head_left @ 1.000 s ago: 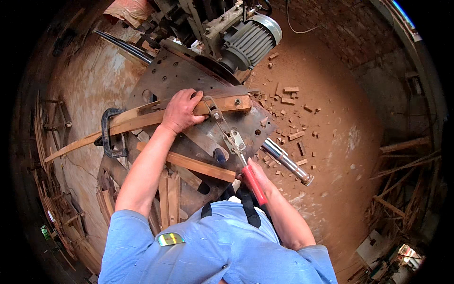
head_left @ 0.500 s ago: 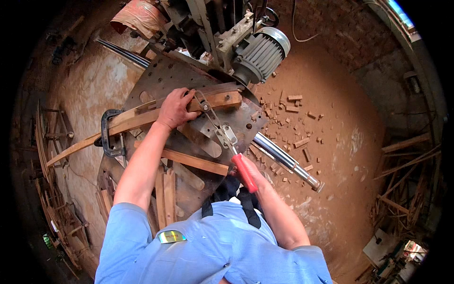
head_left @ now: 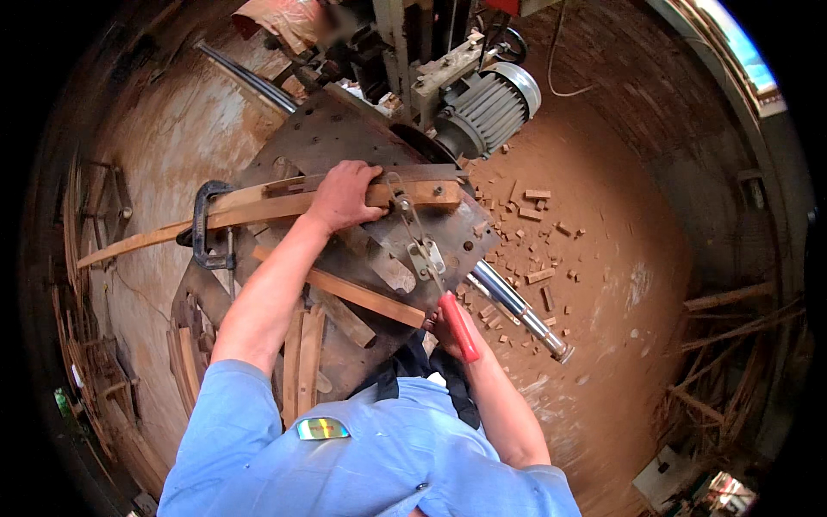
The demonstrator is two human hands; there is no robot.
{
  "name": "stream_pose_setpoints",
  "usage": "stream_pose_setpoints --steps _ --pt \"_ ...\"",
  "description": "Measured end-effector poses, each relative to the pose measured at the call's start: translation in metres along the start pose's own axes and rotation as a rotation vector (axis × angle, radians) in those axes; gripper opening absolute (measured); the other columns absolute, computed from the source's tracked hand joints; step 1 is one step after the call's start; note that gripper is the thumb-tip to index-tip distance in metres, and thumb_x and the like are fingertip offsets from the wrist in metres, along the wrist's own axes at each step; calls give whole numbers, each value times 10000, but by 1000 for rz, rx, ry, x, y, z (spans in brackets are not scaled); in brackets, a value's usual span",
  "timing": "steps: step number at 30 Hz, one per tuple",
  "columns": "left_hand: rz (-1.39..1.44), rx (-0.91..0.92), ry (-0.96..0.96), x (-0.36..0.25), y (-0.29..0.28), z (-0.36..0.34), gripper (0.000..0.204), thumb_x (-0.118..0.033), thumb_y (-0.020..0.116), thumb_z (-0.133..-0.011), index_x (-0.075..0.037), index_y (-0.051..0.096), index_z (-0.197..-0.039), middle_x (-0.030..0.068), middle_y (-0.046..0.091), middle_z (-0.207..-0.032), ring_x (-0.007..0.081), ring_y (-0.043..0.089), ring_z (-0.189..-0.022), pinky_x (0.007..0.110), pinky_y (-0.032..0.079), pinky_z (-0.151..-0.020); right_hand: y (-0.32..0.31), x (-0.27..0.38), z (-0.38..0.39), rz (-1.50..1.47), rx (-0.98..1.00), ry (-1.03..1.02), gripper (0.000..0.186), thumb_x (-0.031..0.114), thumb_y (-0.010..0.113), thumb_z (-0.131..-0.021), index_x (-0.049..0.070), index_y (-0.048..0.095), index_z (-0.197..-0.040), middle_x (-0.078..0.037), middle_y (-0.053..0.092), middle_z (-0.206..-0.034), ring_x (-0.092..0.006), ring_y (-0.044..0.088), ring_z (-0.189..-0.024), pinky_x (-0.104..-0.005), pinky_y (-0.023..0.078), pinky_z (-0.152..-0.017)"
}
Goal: The person operates a band saw to cut thin wooden strips, then walks to a nearby table to inspect and sort the cut pieces. They return to the saw and continue cutting additional strips, stacking the finished pieces on the machine table.
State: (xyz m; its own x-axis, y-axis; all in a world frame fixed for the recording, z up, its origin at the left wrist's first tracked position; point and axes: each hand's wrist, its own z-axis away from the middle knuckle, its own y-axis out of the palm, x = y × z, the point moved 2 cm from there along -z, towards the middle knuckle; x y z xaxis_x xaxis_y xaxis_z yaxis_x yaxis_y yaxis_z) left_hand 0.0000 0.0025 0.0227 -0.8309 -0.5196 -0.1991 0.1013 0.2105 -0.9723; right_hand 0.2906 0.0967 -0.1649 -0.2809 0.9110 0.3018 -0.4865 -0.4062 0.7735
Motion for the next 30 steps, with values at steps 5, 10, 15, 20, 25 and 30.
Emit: stream_pose_setpoints --steps 5,10,15,20,25,30 --pt "19 59 -59 -4 -4 -7 741 -465 769 -625 -14 560 -1174 168 563 -1114 343 507 -1067 417 411 -946 -4 5 17 -14 -11 76 360 414 510 -954 86 573 -1089 -51 622 -983 -184 615 -887 -359 537 -803" --pt "122 192 -132 13 -2 -17 744 -551 680 -715 40 546 -1147 191 558 -1080 343 498 -1055 449 399 -922 16 21 33 145 -48 58 361 368 523 -956 67 547 -1154 -77 600 -1021 -189 611 -864 -354 543 -796" --pt "93 257 -172 8 -2 -31 593 -502 665 -770 8 541 -1046 182 572 -1048 348 517 -1013 441 413 -890 69 65 62 385 -357 74 476 295 517 -968 -11 403 -1314 -139 585 -1057 -183 620 -868 -294 525 -751" --pt "171 345 -135 17 -9 -49 577 -446 703 -773 -6 500 -1084 193 604 -1016 361 564 -1007 440 447 -856 40 89 75 388 -301 2 455 275 523 -964 -3 412 -1307 -154 607 -1071 -184 627 -869 -288 537 -734" --pt "167 210 -66 21 -36 -63 567 -439 738 -737 -73 522 -1112 149 613 -1053 338 586 -1004 413 484 -829 42 127 89 390 -449 -203 314 173 523 -956 -5 485 -1212 -119 641 -961 -166 634 -800 -272 536 -700" --pt "641 -679 -90 29 -112 -78 443 -254 794 -763 -37 540 -1055 92 649 -931 182 630 -789 292 522 -741 117 186 78 700 -364 -514 320 74 544 -917 -8 487 -1221 -106 628 -1021 -148 610 -862 -285 516 -757"
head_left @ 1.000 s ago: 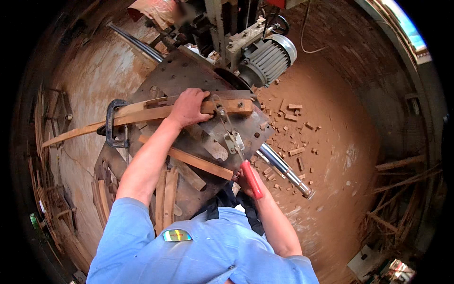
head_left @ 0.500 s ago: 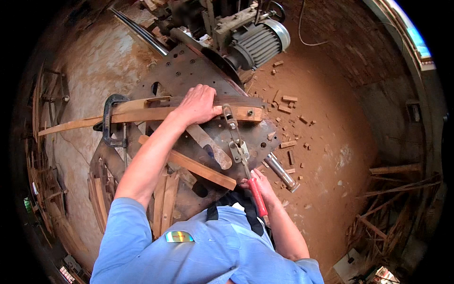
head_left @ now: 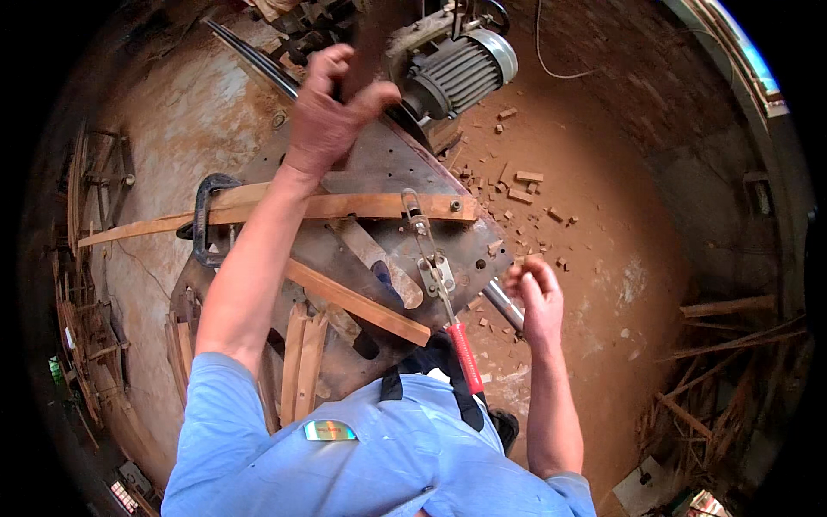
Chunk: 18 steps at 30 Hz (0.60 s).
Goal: The person operates a band saw to cut thin wooden strips, then walks to a nearby table to inspect and sort the cut pieces. They return to the saw and continue cutting additional strips, stacking the finished pieces on the machine table.
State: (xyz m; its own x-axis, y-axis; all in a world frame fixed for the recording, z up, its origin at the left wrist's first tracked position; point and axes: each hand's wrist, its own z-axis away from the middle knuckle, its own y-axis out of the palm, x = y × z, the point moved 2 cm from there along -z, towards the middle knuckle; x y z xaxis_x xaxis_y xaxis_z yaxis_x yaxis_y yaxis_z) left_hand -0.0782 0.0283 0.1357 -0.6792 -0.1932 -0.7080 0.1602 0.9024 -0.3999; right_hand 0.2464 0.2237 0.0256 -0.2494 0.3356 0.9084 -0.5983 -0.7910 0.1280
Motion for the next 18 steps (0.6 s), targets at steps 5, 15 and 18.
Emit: stream_pose_setpoints --steps 5,15,18 --pt "936 -236 -504 -34 12 1 470 -365 648 -866 -49 494 -1178 99 625 -1013 199 606 -953 371 533 -816 64 73 -41 20 143 -148 416 168 502 -957 -16 391 -1312 -159 540 -1226 -191 587 -1019 -317 502 -837" --pt "1298 -200 -977 14 40 108 161 -153 607 -910 -50 595 -1032 77 639 -1017 204 621 -956 382 567 -830 75 47 -86 -638 181 25 189 179 556 -950 42 522 -1077 -132 603 -1040 -250 632 -920 -377 563 -766" --pt "1261 -74 -1083 15 41 117 201 -183 599 -919 -29 588 -1047 88 644 -1028 190 632 -932 368 568 -816 70 34 -102 -560 173 10 167 135 570 -937 44 531 -1071 -102 603 -988 -222 630 -866 -366 568 -738"
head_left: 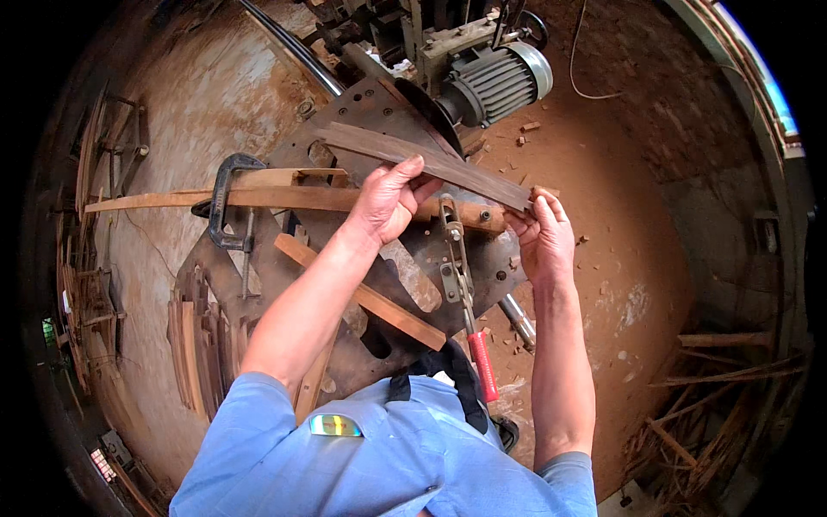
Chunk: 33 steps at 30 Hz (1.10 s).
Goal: The person operates a band saw to cut thin wooden strips, then walks to a nearby table to inspect and sort the cut pieces. They return to the saw and continue cutting additional strips, stacking the finished pieces on the machine table.
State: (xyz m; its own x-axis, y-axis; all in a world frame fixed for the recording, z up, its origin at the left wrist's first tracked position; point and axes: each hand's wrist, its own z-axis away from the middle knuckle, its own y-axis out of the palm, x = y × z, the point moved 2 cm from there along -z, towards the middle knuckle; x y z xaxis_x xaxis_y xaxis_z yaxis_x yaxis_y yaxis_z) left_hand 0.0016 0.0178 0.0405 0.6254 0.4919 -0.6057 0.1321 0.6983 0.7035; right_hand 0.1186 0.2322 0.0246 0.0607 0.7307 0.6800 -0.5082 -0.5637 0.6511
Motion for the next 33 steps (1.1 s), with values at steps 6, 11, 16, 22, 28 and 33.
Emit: stream_pose_setpoints --steps 6,11,16,22,28,33 --pt "-941 -236 -108 -27 -3 15 294 -303 584 -934 -15 639 -920 30 646 -713 78 597 -623 214 479 -531 -28 5 -23 144 -60 -51 120 134 578 -930 22 563 -970 -64 596 -919 -171 613 -793 -325 566 -657" --pt "-1683 45 1084 -25 17 6 140 -131 590 -829 -19 642 -896 121 650 -956 296 595 -918 386 499 -794 -45 -1 -41 440 -63 26 208 204 547 -942 5 580 -993 -63 586 -925 -151 596 -785 -300 542 -682" --pt "-1922 159 729 19 -5 -10 223 -180 637 -814 -33 648 -981 121 611 -998 291 563 -985 392 453 -857 -62 -12 -32 962 -219 9 406 282 518 -948 -11 552 -1226 -60 596 -1010 -135 570 -860 -277 486 -761" --pt "-1892 127 796 11 -14 -7 260 -215 660 -795 -33 643 -980 120 601 -943 289 566 -941 405 453 -834 -64 -20 -25 1046 -223 -116 418 271 525 -946 -17 552 -1248 -146 590 -1219 -214 542 -1138 -316 405 -970" --pt "-1954 145 742 -5 -18 2 498 -374 717 -742 -18 607 -1072 143 577 -1031 308 544 -1011 419 435 -890 -53 -33 -25 1137 -167 -196 417 296 505 -966 -5 555 -1250 -60 603 -1106 -138 543 -961 -272 430 -868" --pt "-2072 330 753 -6 -18 5 698 -481 748 -683 -22 551 -1171 173 541 -1130 336 517 -1081 448 404 -941 -25 -23 -14 1253 -133 -217 445 310 484 -970 -19 533 -1265 -142 584 -1217 -204 534 -1127 -306 392 -975"
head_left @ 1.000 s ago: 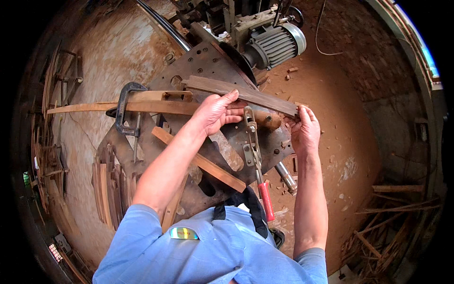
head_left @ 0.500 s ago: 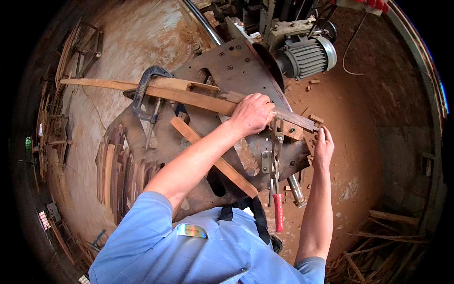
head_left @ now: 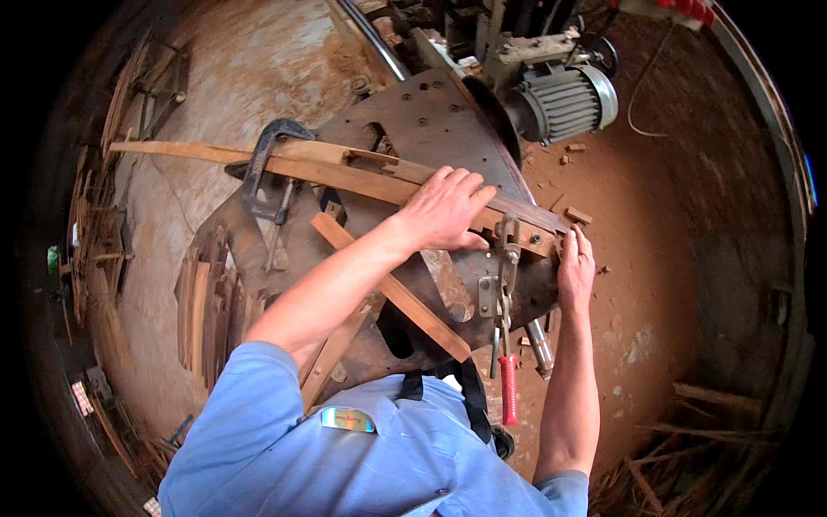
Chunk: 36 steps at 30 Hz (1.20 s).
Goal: The person operates a band saw to cut thin wooden strips, then walks to a nearby table to inspect and sort the cut pieces. They return to the saw and continue cutting additional strips, stacking the finished pieces on the machine table.
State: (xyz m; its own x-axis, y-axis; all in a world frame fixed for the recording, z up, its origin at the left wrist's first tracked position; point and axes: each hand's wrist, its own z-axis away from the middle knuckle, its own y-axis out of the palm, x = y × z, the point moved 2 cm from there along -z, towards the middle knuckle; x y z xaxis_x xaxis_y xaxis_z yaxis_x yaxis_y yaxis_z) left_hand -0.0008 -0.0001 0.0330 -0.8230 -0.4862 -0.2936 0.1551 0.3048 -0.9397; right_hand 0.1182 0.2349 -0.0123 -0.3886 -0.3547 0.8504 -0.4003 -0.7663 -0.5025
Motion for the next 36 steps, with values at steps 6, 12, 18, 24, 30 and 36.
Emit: stream_pose_setpoints --steps 6,12,18,24,30,36 --pt "-32 54 45 2 2 -7 671 -430 777 -620 -64 579 -1146 145 569 -1087 311 548 -1051 428 424 -914 -15 8 14 -212 -41 117 533 295 546 -933 -43 450 -1333 -172 564 -1262 -220 538 -1154 -313 403 -981" --pt "-93 -54 95 -3 2 -9 628 -430 764 -606 -68 604 -1095 105 569 -1010 294 556 -993 410 437 -891 -51 -35 92 -543 -148 334 284 230 524 -955 -26 619 -1033 -80 656 -886 -144 610 -791 -260 485 -728" --pt "-135 -36 103 -3 7 -7 633 -346 780 -577 -71 600 -1118 108 570 -1043 294 547 -1020 409 432 -902 -22 -88 164 -795 -81 604 247 281 497 -970 55 561 -898 -64 610 -743 -122 567 -584 -250 470 -519" --pt "-170 -68 141 -8 8 -10 528 -308 733 -666 -68 610 -1120 134 596 -1038 319 567 -992 421 457 -846 45 -82 181 -940 416 711 455 493 475 -951 50 558 -1015 -56 604 -879 -138 585 -714 -266 492 -638" --pt "-218 -56 130 -2 16 -5 611 -303 753 -602 -78 595 -1148 125 583 -1078 305 551 -1019 418 442 -878 55 -59 174 -1072 443 716 416 464 482 -959 68 569 -1056 -35 627 -841 -123 585 -685 -270 502 -620" --pt "-264 -48 122 -6 20 -3 662 -352 744 -591 -75 583 -1170 127 575 -1097 299 538 -1041 417 429 -906 61 -70 175 -1123 441 653 418 463 484 -958 70 584 -1057 -48 638 -864 -135 601 -711 -279 513 -626"
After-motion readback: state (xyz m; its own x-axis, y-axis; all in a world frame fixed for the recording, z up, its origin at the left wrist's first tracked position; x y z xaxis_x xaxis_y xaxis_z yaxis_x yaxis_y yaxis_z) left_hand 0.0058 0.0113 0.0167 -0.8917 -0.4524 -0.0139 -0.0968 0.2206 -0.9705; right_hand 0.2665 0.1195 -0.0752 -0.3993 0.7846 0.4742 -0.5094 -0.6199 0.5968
